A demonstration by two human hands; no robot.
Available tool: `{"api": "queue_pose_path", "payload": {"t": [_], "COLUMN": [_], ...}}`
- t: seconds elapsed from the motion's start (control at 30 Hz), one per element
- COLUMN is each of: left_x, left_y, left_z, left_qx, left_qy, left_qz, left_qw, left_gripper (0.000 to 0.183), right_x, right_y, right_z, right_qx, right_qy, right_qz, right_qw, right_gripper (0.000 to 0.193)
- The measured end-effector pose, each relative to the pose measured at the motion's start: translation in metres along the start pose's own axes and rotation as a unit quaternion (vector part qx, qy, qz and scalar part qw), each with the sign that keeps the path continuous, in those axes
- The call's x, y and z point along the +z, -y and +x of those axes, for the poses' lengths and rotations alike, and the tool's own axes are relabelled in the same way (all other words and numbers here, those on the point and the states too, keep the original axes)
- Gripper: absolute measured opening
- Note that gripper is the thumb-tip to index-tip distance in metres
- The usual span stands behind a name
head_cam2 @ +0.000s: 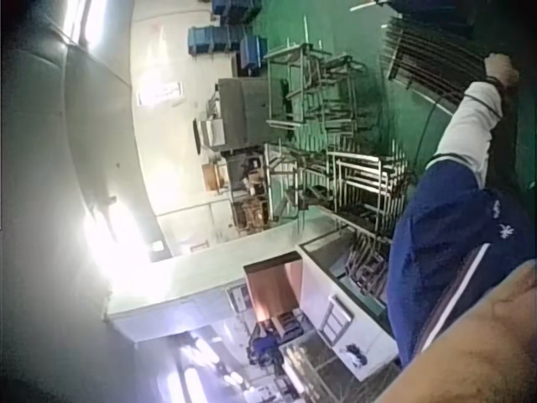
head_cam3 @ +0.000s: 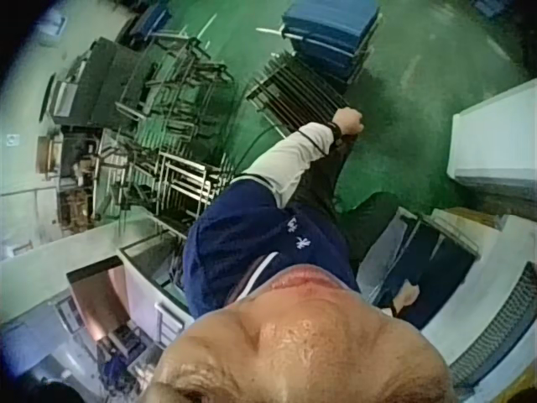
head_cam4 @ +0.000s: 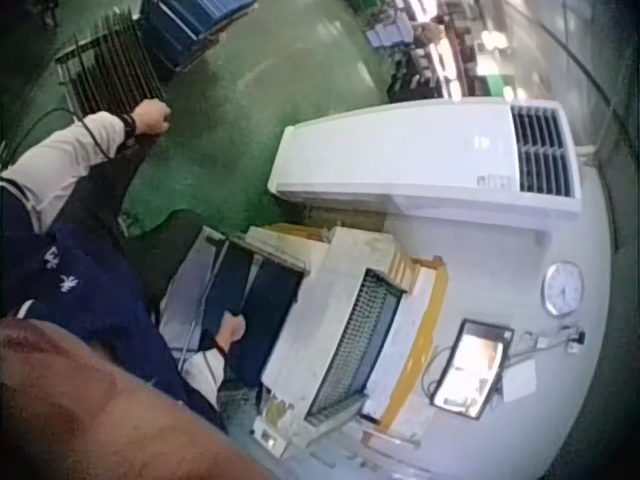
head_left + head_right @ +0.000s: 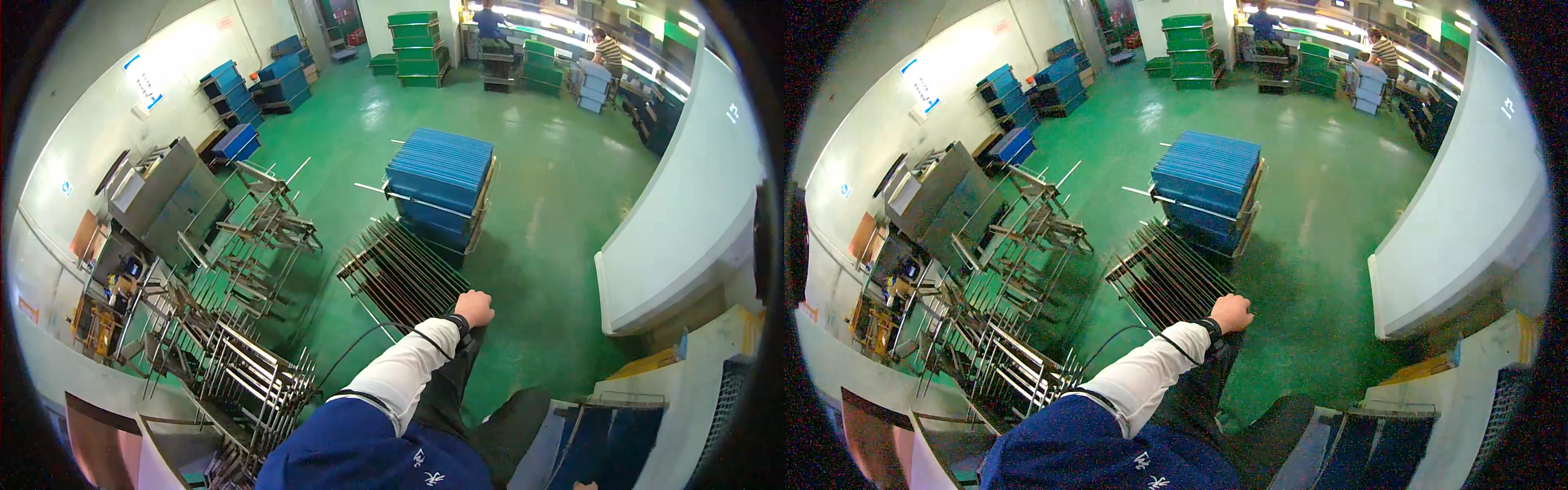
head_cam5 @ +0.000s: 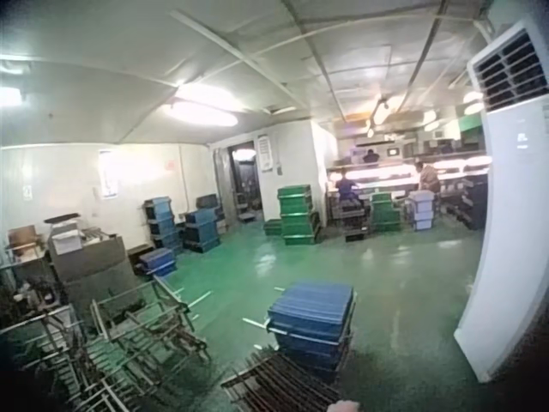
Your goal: The recorder picks up blue rectangular plates from a stack and inserts them into individual slots in a metal rack.
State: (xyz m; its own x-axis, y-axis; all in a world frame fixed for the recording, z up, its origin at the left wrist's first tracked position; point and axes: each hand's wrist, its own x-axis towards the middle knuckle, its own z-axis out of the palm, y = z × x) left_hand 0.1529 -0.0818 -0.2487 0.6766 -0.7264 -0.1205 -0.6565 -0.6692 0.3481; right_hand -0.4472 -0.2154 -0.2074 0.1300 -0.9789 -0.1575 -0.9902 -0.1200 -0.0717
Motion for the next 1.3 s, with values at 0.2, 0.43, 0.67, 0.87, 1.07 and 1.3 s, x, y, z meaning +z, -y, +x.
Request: {"api": "queue_pose_path", "payload": {"t": [0.2,0.43,0.67,0.87,1.07,1.3], "left_x": [-0.002,-0.002,-0.002,-0.001,-0.002,0.012], "left_y": [-0.003,-0.002,-0.003,-0.007,-0.008,0.000], "left_z": [-0.003,-0.005,-0.007,-0.002,0.001,0.003], "left_qx": [-0.001,-0.004,0.004,0.015,0.006,0.048], "left_qy": [-0.002,0.001,-0.003,0.001,0.024,-0.052], "left_qz": [-0.005,-0.010,-0.009,-0.002,-0.007,-0.001], "left_qw": [1.000,1.000,1.000,1.000,1.000,0.997], "left_gripper": [0.029,0.029,0.030,0.029,0.032,0.031], "right_x": [-0.009,0.001,0.023,0.010,0.031,0.030], "right_y": [0.006,0.003,-0.017,-0.014,-0.018,-0.015], "right_z": [-0.006,-0.002,0.005,0.001,0.019,0.019], "right_qx": [-0.025,0.019,0.017,-0.002,0.148,0.163], "right_qy": [-0.013,-0.023,-0.045,-0.003,-0.017,-0.009], "right_qz": [0.037,0.018,-0.004,0.031,-0.003,0.019], "right_qw": [0.999,0.999,0.999,1.000,0.989,0.986], "right_gripper": [0.035,0.034,0.033,0.035,0.041,0.034]}}
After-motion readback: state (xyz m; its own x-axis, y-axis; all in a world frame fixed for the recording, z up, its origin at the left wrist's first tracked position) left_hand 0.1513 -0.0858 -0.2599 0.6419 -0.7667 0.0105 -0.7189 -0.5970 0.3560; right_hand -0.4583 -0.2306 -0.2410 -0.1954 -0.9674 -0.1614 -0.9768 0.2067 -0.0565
